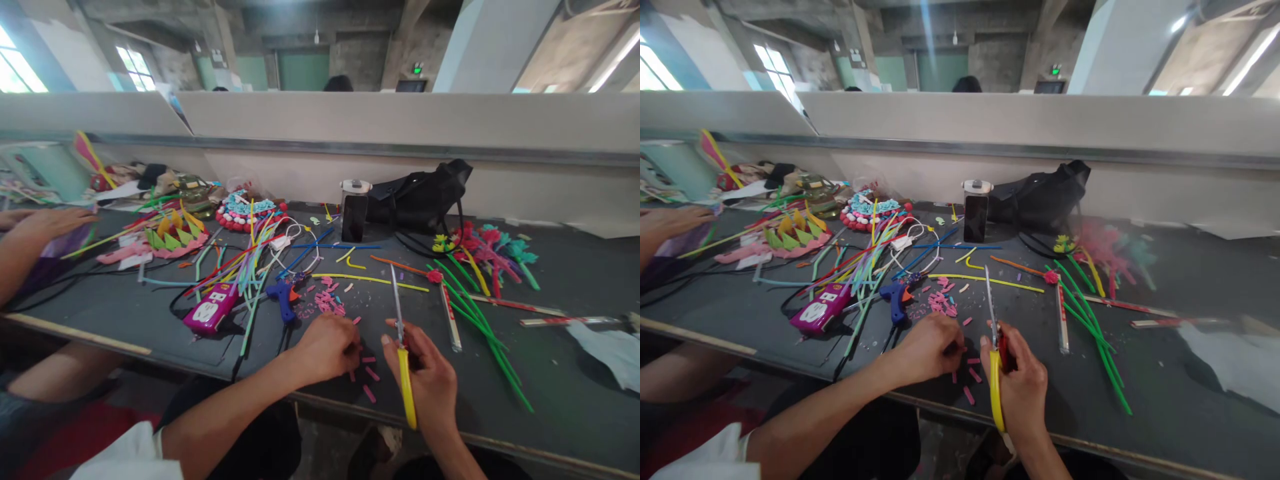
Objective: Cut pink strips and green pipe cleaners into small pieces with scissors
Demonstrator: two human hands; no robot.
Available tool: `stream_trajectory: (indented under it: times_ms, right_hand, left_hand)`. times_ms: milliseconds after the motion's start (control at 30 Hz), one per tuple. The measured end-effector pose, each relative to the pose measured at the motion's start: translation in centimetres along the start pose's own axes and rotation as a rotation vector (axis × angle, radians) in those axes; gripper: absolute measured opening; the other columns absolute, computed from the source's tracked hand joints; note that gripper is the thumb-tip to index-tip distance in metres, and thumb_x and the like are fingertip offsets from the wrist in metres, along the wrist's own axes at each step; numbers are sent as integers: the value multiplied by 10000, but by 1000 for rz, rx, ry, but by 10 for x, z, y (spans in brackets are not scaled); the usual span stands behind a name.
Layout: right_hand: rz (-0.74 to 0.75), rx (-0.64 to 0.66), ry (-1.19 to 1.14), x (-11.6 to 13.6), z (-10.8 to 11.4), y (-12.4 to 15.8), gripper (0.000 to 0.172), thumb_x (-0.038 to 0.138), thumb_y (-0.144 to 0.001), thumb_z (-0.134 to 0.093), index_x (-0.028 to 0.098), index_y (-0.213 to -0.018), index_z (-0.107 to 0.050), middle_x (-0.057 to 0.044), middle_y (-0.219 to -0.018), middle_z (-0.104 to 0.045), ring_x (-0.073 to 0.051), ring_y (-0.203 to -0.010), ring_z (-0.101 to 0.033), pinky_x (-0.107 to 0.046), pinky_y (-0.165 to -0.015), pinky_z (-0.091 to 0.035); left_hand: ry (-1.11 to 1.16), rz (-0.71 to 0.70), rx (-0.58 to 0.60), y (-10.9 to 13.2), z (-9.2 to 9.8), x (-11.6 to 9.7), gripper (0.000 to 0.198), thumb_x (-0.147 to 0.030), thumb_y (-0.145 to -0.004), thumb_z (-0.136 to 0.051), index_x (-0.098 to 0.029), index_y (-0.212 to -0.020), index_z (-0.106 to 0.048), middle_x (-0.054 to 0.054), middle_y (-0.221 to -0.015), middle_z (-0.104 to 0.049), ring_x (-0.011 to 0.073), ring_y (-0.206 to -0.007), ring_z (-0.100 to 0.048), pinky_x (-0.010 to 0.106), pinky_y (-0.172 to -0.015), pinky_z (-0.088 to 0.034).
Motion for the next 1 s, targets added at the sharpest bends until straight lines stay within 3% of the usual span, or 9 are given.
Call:
stream_trajectory:
  times_ms: [167, 233, 300, 633, 1000]
  right_hand:
    - [198, -30, 115, 2, -7, 10, 278, 356, -858, -605, 164, -1054, -653, -63, -887, -701, -161, -716, -661, -237, -647, -512]
    - [242, 2, 149, 4, -10, 13, 282, 349, -859, -604, 167, -1069, -646, -56, -836, -683, -163, -695, -640, -246, -634, -500]
    - [254, 27, 164, 6, -12, 14, 273, 336, -856, -607, 181, -1077, -642, -30, -767, -657, -159, -664, -617, -251, -631, -489]
    - [264, 102, 210, 1, -17, 17, 290, 332, -853, -604, 224, -1121, -623, -15, -799, -652, -165, -706, -623, -256, -643, -480]
    - [283, 107, 148, 6, -14, 19, 253, 302, -865, -573, 211, -1097, -619, -23, -816, -665, -158, -696, -642, -242, -626, -498]
  left_hand:
    - [983, 334, -416, -6, 26, 8, 142, -264, -740, -642, -148, -662, -614, -2, -614, -577, 110, -585, -510, 239, -596, -401]
    - [1280, 333, -509, -6, 33, 9, 148, -259, -733, -665, -141, -661, -610, -17, -589, -542, 97, -572, -495, 238, -609, -415]
    - [1434, 299, -548, -6, 35, 9, 140, -241, -741, -673, -137, -668, -615, -22, -586, -528, 90, -572, -493, 236, -616, -425]
    - [1667, 343, -553, -1, 25, -6, 107, -187, -681, -748, -117, -709, -671, 6, -653, -625, 89, -616, -565, 214, -638, -462]
    - [1674, 272, -567, -1, 22, -10, 90, -166, -675, -752, -125, -688, -672, 10, -664, -648, 90, -617, -572, 205, -642, -460]
Point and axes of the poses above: each hand's wrist, its own y-axis away from the middle knuckle, its own z-axis out of the back of the hand, x = y × z, the point moved 1 cm from there along -y, towards the middle knuckle
